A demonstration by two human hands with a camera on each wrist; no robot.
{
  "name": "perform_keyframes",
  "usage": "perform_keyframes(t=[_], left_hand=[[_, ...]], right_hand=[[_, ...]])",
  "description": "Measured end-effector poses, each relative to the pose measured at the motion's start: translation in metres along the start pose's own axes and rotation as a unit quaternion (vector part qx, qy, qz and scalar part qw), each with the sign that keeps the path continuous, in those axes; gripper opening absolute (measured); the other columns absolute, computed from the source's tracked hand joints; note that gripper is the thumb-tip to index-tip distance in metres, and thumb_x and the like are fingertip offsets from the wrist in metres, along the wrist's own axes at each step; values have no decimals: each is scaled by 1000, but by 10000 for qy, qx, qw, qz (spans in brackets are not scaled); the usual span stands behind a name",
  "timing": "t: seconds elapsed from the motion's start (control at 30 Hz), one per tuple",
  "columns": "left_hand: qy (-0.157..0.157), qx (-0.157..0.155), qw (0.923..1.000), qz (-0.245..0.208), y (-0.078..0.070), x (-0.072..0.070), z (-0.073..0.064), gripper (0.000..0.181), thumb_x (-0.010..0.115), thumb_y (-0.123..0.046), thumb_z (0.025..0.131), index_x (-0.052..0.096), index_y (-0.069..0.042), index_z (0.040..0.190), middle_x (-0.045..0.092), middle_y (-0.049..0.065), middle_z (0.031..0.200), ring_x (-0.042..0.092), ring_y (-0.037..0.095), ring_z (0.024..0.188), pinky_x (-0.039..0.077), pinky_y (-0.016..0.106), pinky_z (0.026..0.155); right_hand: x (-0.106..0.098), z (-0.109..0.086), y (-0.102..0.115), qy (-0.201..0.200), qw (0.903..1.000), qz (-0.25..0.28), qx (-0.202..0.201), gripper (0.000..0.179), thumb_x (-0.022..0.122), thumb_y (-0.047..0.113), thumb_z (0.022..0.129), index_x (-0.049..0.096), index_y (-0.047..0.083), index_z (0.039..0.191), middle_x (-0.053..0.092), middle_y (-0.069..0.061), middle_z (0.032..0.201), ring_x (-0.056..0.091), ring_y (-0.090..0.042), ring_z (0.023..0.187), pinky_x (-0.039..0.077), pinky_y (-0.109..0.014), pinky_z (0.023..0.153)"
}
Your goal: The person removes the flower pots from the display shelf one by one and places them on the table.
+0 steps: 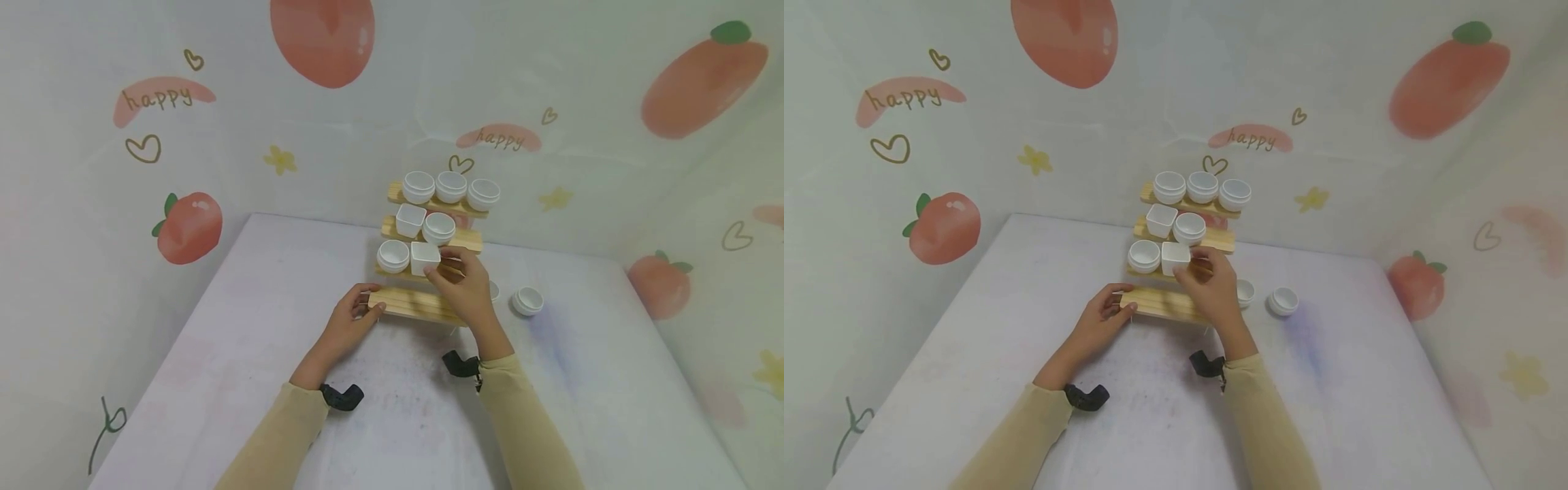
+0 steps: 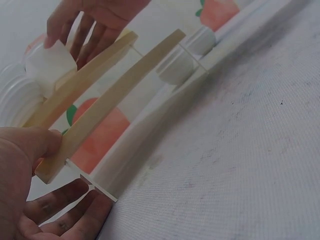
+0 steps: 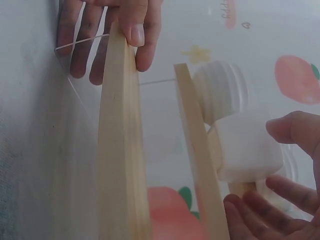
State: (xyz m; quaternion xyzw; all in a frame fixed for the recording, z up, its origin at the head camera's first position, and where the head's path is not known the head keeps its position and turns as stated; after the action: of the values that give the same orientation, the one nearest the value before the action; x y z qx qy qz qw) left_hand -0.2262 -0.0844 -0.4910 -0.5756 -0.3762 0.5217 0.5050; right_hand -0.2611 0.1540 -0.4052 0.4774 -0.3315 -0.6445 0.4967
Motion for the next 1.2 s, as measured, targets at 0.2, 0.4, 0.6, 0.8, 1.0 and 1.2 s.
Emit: perform_keyframes(t=[0.2, 0.4, 0.6, 0.8, 1.0, 1.2], left_hand=[[-13, -16, 10000, -12, 2, 0, 1, 43, 72, -31, 104, 58, -23, 144, 64, 11, 137, 70, 26, 113, 56, 40, 94], [-20, -5, 10000, -21, 4, 1, 1, 43, 72, -32, 104, 58, -23, 143, 65, 11, 135, 70, 26, 111, 56, 40, 93], [7, 13, 10000, -26, 3, 1, 1, 43, 71, -32, 104, 58, -23, 144, 64, 11, 137, 70, 26, 112, 56, 40, 94], [12, -6, 10000, -43, 1, 1, 1, 42, 71, -30, 105, 58, -23, 144, 65, 11, 136, 70, 25, 111, 56, 39, 93], [5, -14, 10000, -16, 1, 1, 2, 41, 71, -27, 105, 58, -22, 144, 66, 12, 135, 70, 23, 108, 56, 36, 91], [11, -5, 10000, 5, 0, 1, 1, 42, 70, -28, 105, 57, -22, 144, 65, 12, 135, 70, 24, 109, 56, 37, 91]], right_hand=[[2, 0, -2, -85, 9999, 22, -69, 42, 85, 12, 91, 65, -3, 126, 64, -17, 136, 70, -37, 122, 59, -46, 104], [5, 0, -4, -195, 9997, 21, -135, 45, 87, 14, 90, 65, -2, 126, 66, -19, 135, 71, -38, 122, 59, -47, 103], [6, 1, -3, -268, 9994, 35, -197, 45, 88, 13, 89, 65, -2, 125, 67, -19, 130, 72, -37, 119, 60, -47, 101], [7, 1, -3, -307, 9993, 26, -229, 45, 88, 13, 89, 65, -1, 124, 67, -17, 129, 73, -35, 117, 60, -46, 100], [7, 0, -4, -337, 9989, -46, -313, 44, 89, 13, 88, 66, 1, 123, 67, -14, 130, 72, -32, 116, 62, -36, 97], [7, -2, -3, -336, 9989, 1, -324, 44, 88, 9, 88, 66, -1, 124, 66, -15, 133, 72, -33, 116, 61, -28, 95]])
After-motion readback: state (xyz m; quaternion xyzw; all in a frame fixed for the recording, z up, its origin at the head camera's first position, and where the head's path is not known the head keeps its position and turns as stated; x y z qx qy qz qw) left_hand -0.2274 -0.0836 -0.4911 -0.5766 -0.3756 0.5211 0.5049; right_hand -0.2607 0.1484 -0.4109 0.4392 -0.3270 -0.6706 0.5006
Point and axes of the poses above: each hand's wrist, its own z-axis towards the middle knuckle, its own x-axis out of the palm, y = z × x, the point moved 4 cm from there along z, towards the middle knuckle
